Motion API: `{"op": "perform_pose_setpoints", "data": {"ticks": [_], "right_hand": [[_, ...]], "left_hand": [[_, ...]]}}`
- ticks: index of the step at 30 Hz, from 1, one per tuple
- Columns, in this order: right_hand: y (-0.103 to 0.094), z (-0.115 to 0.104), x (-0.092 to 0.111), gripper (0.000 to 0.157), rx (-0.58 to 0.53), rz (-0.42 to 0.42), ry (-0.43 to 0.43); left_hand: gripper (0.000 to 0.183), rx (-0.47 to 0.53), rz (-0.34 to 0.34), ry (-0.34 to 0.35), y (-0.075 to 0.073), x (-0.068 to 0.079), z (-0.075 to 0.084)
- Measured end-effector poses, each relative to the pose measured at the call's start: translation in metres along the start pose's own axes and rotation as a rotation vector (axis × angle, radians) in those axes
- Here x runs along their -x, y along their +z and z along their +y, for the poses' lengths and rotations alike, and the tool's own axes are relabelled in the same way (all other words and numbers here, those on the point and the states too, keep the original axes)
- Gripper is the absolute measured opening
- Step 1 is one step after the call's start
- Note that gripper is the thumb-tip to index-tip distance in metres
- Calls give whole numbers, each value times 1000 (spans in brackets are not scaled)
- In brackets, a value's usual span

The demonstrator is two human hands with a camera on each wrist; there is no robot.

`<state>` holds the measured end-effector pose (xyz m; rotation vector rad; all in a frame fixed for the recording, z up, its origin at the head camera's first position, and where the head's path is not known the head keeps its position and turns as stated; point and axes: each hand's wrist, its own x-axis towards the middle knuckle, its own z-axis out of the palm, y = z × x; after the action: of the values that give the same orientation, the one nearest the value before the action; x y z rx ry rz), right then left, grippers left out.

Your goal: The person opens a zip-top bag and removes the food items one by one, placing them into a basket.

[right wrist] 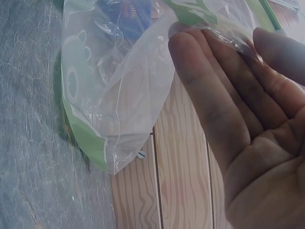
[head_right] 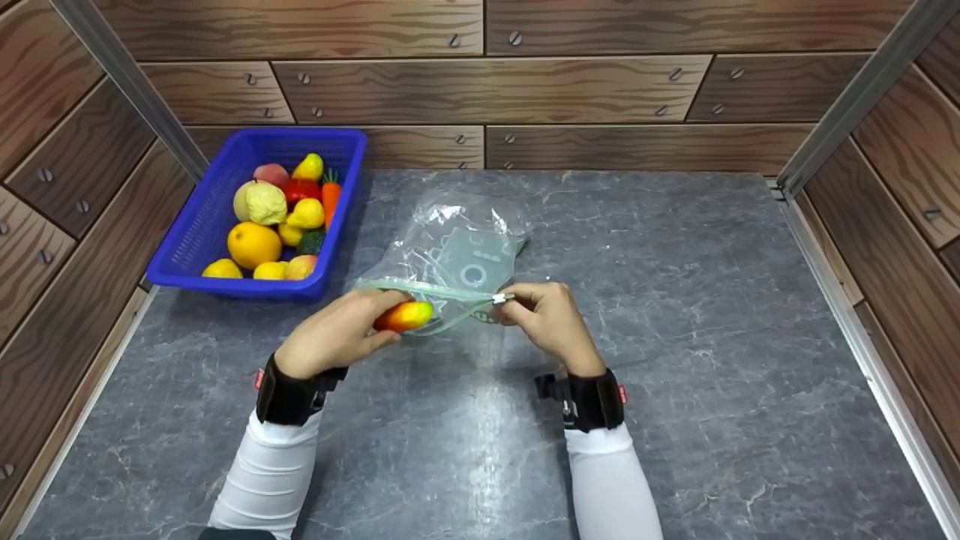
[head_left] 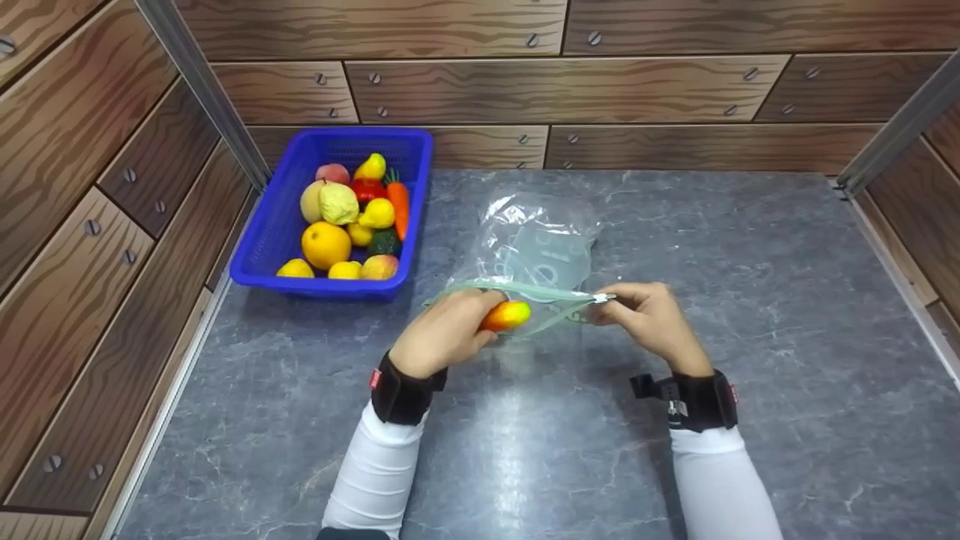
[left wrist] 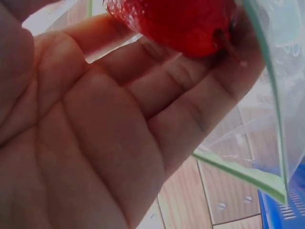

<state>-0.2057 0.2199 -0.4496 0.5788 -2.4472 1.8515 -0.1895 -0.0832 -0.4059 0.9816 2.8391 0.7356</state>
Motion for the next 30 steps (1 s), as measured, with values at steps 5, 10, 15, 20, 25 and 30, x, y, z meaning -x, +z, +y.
{"op": "perform_pose_setpoints", "data": {"ticks": [5,10,15,20,25,30], "right_hand": [[1,1,0,10,-11,-6,6],[1,0,0,10,-22,-13,-3],[-1,0,0,10,1,-7,-6],[-1,-1,-1,11,-1,-14,-2],[-1,-1,0,11,-3,-15,4],[0,-2,0,12,13,-14,9]], "left_hand": [[28,13,-10,0,-4,5,2],[29,46,0,28,-11,11,2],[38,89,16,30,-20,17,2],[40,128,51,14,-26,22,1],[39,148,113,33,-29,25,-1],[38,166,189,60,-32,26,-5]]}}
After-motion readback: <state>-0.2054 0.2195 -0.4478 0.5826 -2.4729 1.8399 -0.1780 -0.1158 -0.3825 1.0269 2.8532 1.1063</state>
